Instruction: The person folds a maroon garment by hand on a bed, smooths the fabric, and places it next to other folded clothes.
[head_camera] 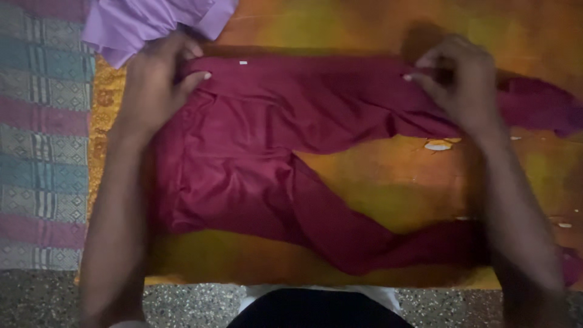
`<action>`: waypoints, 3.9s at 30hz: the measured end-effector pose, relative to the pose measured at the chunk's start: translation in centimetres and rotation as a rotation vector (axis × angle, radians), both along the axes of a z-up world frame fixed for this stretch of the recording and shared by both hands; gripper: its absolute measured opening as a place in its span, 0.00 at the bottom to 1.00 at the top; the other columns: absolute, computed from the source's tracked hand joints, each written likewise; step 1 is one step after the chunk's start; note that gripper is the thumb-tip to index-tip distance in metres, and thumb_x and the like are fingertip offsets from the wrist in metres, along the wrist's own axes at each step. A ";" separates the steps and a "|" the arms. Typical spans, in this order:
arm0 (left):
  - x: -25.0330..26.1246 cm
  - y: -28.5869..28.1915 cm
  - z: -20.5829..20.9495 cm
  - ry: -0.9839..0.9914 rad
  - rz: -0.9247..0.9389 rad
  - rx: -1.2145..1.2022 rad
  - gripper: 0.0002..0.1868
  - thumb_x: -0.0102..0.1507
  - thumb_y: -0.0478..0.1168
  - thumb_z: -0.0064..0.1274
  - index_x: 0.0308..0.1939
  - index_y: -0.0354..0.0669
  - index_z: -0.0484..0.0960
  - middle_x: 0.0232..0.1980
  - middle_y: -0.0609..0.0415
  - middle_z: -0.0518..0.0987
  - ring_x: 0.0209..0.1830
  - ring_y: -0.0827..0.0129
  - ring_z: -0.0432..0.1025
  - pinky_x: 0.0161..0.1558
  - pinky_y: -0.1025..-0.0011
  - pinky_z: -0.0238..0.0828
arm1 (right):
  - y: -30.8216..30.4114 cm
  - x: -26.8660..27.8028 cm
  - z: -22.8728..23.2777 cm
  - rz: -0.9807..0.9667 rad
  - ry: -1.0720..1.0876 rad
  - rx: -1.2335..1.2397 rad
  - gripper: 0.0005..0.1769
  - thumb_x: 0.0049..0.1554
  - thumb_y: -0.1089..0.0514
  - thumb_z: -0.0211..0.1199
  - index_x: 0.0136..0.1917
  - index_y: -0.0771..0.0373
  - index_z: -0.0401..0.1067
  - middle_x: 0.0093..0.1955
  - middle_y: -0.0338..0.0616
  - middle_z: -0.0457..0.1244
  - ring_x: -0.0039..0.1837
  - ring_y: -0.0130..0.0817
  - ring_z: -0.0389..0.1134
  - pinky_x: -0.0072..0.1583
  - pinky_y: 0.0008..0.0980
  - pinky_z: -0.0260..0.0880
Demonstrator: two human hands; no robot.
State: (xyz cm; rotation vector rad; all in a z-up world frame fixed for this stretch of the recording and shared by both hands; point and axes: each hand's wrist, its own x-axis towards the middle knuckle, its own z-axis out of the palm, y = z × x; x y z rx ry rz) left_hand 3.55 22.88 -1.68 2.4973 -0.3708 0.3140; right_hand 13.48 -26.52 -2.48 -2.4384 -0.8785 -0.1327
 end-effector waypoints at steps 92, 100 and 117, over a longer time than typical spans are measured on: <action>-9.0 -11.5 -0.4 -0.170 -0.404 0.334 0.23 0.60 0.53 0.59 0.50 0.40 0.87 0.54 0.48 0.81 0.57 0.62 0.71 0.62 0.61 0.65 | 9.3 -11.0 -0.1 0.381 -0.083 -0.173 0.14 0.62 0.49 0.66 0.57 0.56 0.78 0.58 0.39 0.67 0.62 0.36 0.65 0.64 0.39 0.65; -8.9 -9.9 -0.4 -0.080 -0.332 0.381 0.13 0.60 0.46 0.60 0.44 0.45 0.88 0.52 0.51 0.80 0.56 0.61 0.71 0.63 0.59 0.64 | -1.0 -10.7 2.5 -0.128 -0.285 -0.157 0.13 0.59 0.57 0.71 0.57 0.57 0.79 0.56 0.43 0.68 0.59 0.40 0.69 0.60 0.42 0.67; -4.2 -16.8 3.5 0.044 -0.321 0.657 0.20 0.64 0.55 0.53 0.33 0.42 0.87 0.38 0.52 0.81 0.45 0.61 0.73 0.52 0.61 0.66 | -15.6 -10.8 4.2 -0.614 -0.560 -0.270 0.18 0.50 0.63 0.77 0.53 0.57 0.76 0.66 0.48 0.64 0.71 0.50 0.61 0.69 0.51 0.54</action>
